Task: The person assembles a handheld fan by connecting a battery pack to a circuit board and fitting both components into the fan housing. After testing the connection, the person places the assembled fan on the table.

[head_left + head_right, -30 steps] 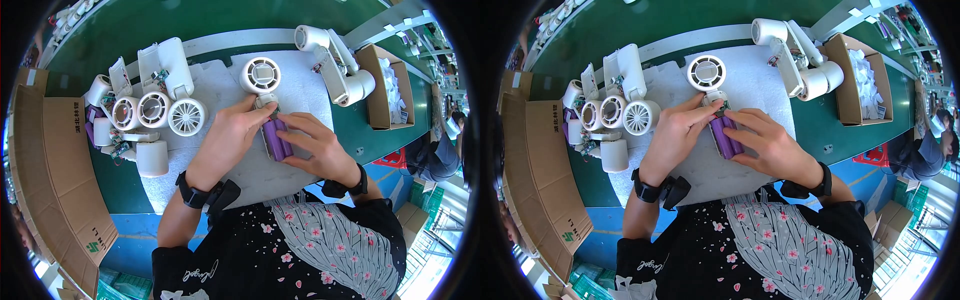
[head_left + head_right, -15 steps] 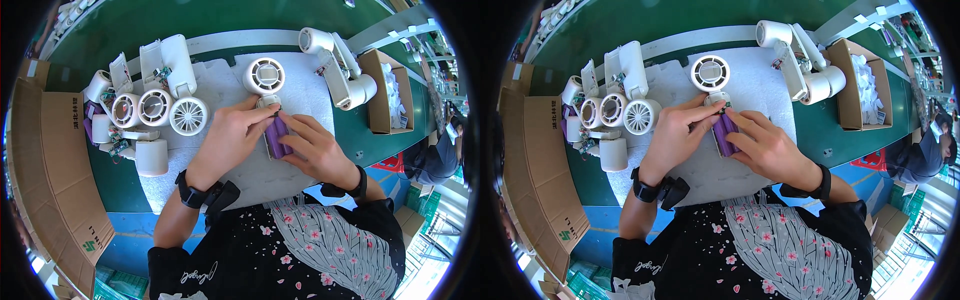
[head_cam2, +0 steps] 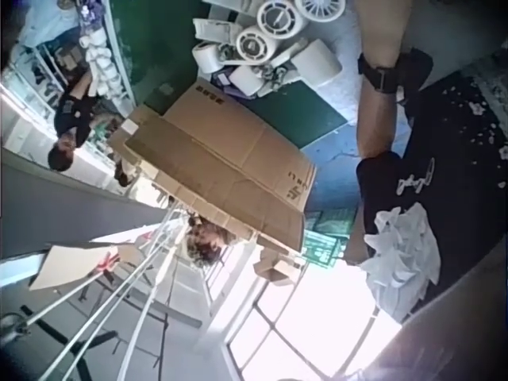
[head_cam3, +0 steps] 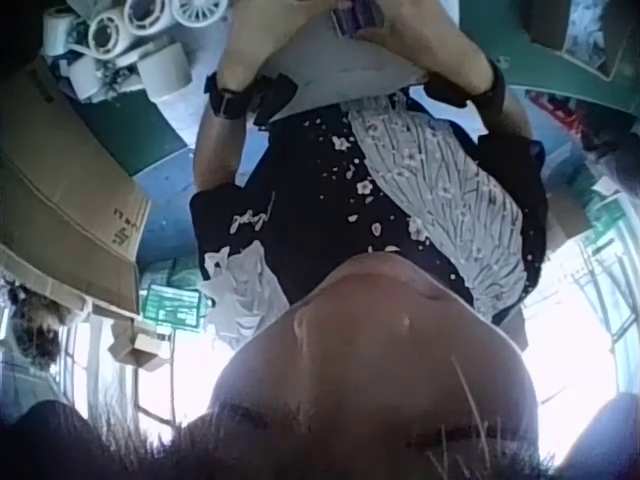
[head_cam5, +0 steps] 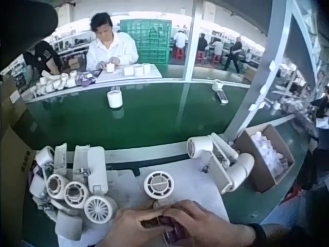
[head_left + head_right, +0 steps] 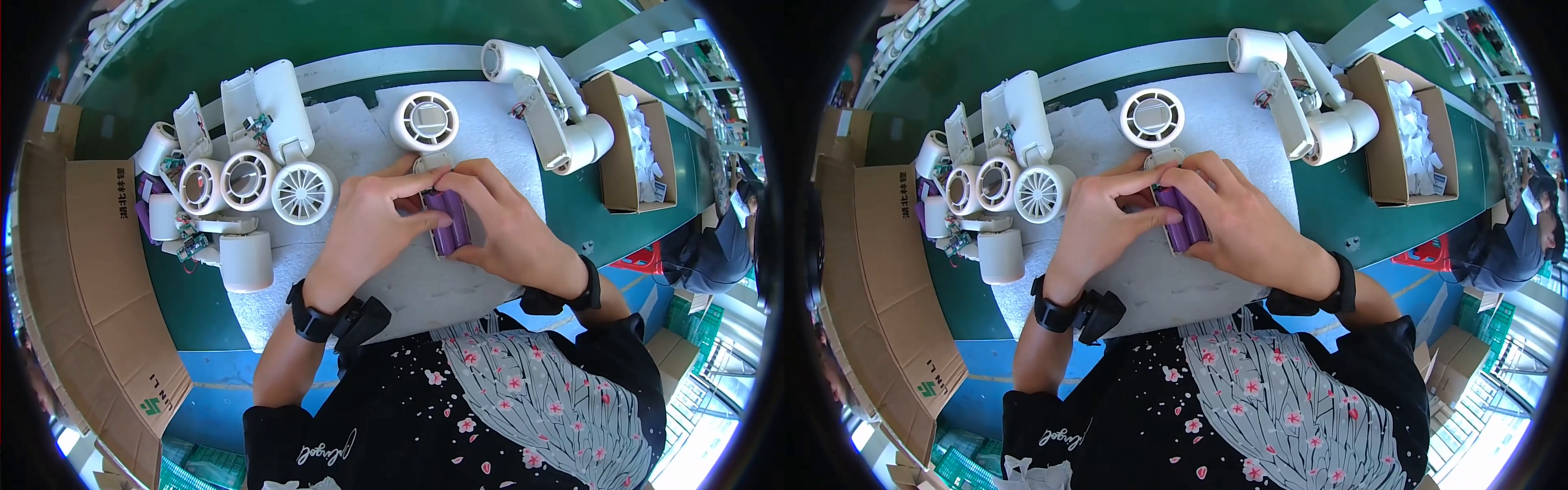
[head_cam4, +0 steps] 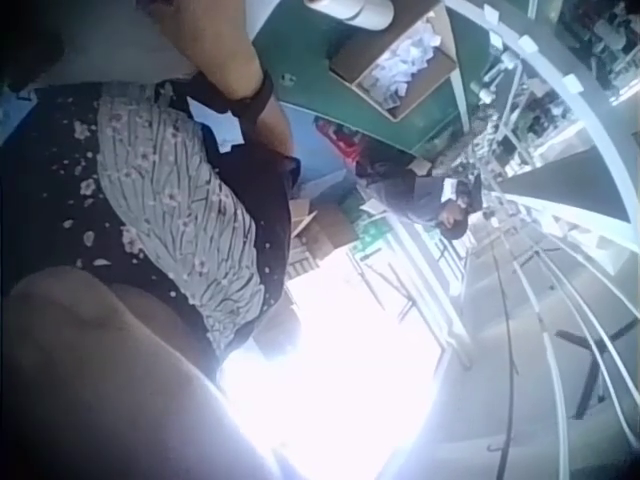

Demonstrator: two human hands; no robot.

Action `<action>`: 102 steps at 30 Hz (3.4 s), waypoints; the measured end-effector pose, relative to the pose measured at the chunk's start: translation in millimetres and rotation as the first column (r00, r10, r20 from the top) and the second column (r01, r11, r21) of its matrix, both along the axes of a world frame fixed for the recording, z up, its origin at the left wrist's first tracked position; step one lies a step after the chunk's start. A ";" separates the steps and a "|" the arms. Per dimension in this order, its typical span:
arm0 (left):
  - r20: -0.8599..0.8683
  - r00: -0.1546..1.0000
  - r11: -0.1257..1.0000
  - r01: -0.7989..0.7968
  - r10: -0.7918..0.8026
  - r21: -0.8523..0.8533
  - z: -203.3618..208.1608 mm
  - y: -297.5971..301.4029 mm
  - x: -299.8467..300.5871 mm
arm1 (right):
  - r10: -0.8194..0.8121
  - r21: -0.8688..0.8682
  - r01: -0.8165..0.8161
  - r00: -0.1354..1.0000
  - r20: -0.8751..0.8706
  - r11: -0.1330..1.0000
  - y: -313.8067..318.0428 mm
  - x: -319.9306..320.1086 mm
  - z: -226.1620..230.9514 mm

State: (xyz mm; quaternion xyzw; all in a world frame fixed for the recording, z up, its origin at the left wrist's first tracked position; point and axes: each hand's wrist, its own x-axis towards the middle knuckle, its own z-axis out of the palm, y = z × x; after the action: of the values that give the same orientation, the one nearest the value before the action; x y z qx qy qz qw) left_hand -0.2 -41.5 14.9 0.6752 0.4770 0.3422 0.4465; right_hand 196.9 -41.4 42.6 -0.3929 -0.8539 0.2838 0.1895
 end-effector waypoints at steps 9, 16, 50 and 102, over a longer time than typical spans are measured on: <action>0.055 0.999 0.995 0.003 0.003 -0.101 15.2 -4.1 -5.7 | 0.128 0.047 -0.127 0.992 -0.011 0.991 -6.1 13.4 6.6; 0.084 0.996 0.998 0.000 0.004 -0.058 17.9 -13.8 -6.7 | 0.109 0.139 -0.118 0.992 0.067 0.983 -17.8 1.4 16.3; -0.374 0.494 0.617 -0.677 0.785 0.400 119.8 -106.2 -204.0 | -0.097 -0.115 0.072 0.968 -0.231 0.991 -13.8 -2.1 29.0; -0.162 0.963 0.965 -0.184 0.215 0.187 21.4 9.5 29.3 | -0.554 -0.653 0.008 0.537 -0.636 0.757 64.3 34.9 -11.0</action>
State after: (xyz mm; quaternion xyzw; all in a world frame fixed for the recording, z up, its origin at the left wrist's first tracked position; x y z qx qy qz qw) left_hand 29.1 -32.0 36.3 0.6876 0.5501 0.3625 0.3052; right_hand 231.7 22.9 31.6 -0.3989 -0.4636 0.6371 0.4691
